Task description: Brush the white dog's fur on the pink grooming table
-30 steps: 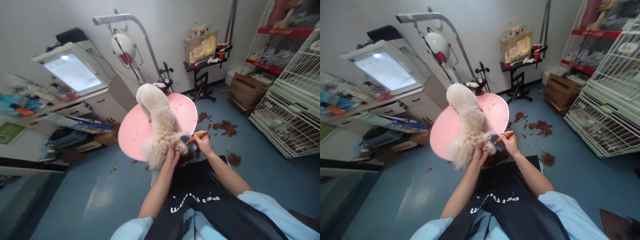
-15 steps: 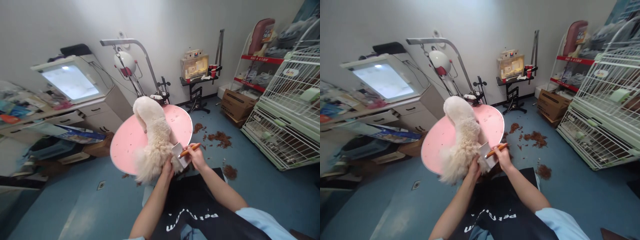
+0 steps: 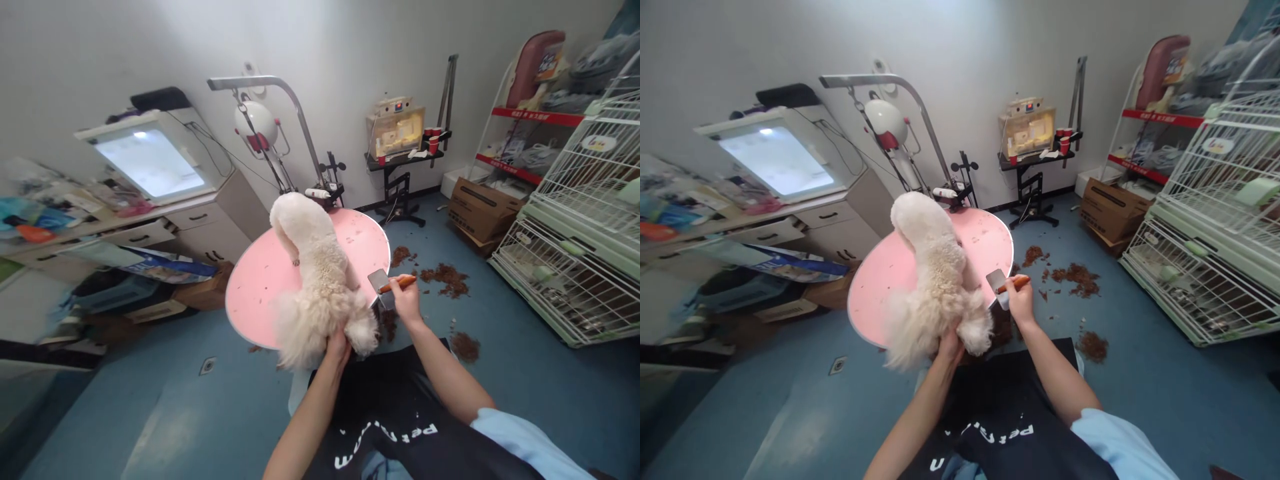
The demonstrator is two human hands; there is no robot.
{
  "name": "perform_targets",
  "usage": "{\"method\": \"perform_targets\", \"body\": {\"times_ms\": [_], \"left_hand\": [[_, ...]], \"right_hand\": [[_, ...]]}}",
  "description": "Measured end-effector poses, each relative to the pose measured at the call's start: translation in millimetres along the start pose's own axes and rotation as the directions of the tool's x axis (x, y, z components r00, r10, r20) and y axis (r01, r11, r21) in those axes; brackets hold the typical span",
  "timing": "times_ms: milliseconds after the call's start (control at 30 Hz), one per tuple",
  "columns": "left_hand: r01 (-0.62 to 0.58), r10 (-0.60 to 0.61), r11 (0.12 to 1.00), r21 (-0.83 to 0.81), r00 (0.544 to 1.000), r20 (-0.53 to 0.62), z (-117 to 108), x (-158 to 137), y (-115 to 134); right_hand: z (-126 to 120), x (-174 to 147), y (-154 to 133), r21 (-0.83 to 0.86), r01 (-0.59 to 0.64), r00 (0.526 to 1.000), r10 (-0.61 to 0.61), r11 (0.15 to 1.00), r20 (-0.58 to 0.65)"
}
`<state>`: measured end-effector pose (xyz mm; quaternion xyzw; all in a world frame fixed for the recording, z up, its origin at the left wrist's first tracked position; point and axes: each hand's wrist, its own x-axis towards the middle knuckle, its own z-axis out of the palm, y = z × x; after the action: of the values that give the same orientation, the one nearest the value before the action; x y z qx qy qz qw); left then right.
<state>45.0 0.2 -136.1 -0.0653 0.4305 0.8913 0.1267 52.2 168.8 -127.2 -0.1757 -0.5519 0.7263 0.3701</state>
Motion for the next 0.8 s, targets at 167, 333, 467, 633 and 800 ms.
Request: {"method": "perform_targets", "body": {"times_ms": [167,333,467,633,800], "left_hand": [[0.114,-0.114,0.993,0.002,0.991,0.071,3,-6,6],[0.164,-0.164,0.986,-0.005,0.984,0.077,8,-11,10],[0.151,-0.152,0.988,0.017,0.983,0.104,12,-11,9],[0.131,-0.133,0.991,0.032,0.989,0.071,10,-9,7],[0.083,-0.085,0.996,0.023,0.992,0.096,10,-11,12]], "right_hand": [[-1,2,3,0.003,-0.091,0.991,0.091,0.996,0.101],[-4,1,2,-0.008,-0.018,0.998,0.019,1.0,0.051],[1,-12,5,-0.035,-0.046,0.989,0.05,0.998,0.137],[0,-14,8,-0.018,-0.081,0.983,0.083,0.997,0.163],[-9,1,1,-0.047,0.025,0.995,-0.03,0.999,-0.099]]}}
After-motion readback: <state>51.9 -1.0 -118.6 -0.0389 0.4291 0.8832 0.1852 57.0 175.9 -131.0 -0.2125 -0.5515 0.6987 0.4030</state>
